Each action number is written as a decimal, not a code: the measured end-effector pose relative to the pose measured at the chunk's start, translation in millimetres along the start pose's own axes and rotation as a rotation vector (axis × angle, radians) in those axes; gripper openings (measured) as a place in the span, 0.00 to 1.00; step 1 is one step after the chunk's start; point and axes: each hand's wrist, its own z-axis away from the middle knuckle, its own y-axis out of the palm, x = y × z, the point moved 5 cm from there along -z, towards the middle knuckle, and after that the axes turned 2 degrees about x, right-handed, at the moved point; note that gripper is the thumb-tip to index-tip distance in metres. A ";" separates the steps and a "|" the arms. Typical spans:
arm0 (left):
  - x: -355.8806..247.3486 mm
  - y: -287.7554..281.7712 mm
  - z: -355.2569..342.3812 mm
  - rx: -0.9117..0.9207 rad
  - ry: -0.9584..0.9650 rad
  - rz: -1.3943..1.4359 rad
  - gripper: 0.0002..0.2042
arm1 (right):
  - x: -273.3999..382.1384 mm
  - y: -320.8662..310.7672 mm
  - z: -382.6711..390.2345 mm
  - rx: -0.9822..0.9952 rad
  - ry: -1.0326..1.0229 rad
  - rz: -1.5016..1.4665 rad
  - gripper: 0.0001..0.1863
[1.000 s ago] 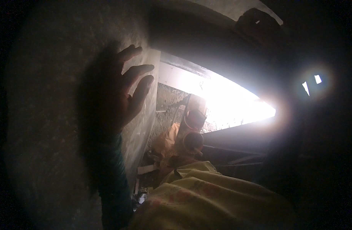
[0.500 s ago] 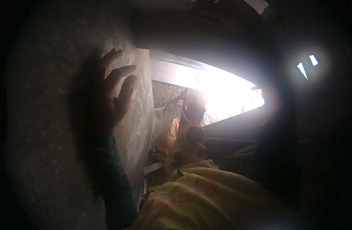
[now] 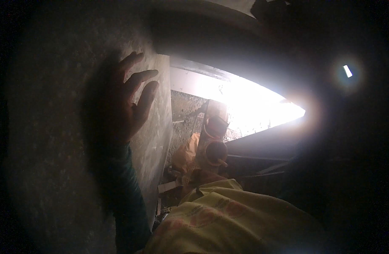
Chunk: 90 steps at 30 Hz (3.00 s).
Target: The person smooths a concrete surface using a hand trowel. They repeatedly scrape and level the surface, occasionally dipping the trowel into a bucket to collect material.
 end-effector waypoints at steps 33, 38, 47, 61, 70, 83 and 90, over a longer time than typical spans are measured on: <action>10.1 17.2 9.7 -0.055 -0.025 0.311 0.09 | 105.5 187.2 -101.1 0.103 -0.181 0.321 0.20; 9.4 13.8 10.1 -0.046 -0.025 0.311 0.09 | 120.0 189.1 -63.7 -0.263 -0.428 0.345 0.17; 9.7 17.4 10.4 -0.080 -0.013 0.294 0.09 | 156.5 120.3 -114.5 0.132 -0.037 0.267 0.18; 10.5 18.2 9.8 -0.073 -0.022 0.311 0.09 | 142.9 139.6 -98.0 0.009 -0.381 0.224 0.17; 6.8 8.6 10.2 -0.059 0.002 0.195 0.10 | 137.9 134.9 -80.3 -0.205 -0.245 0.424 0.22; 6.5 12.2 9.5 -0.076 0.021 0.222 0.10 | 122.0 138.9 -69.0 -0.322 -0.273 0.378 0.19; 8.7 13.2 13.3 -0.066 -0.005 0.240 0.11 | 133.4 162.3 -101.5 -0.323 -0.269 0.409 0.17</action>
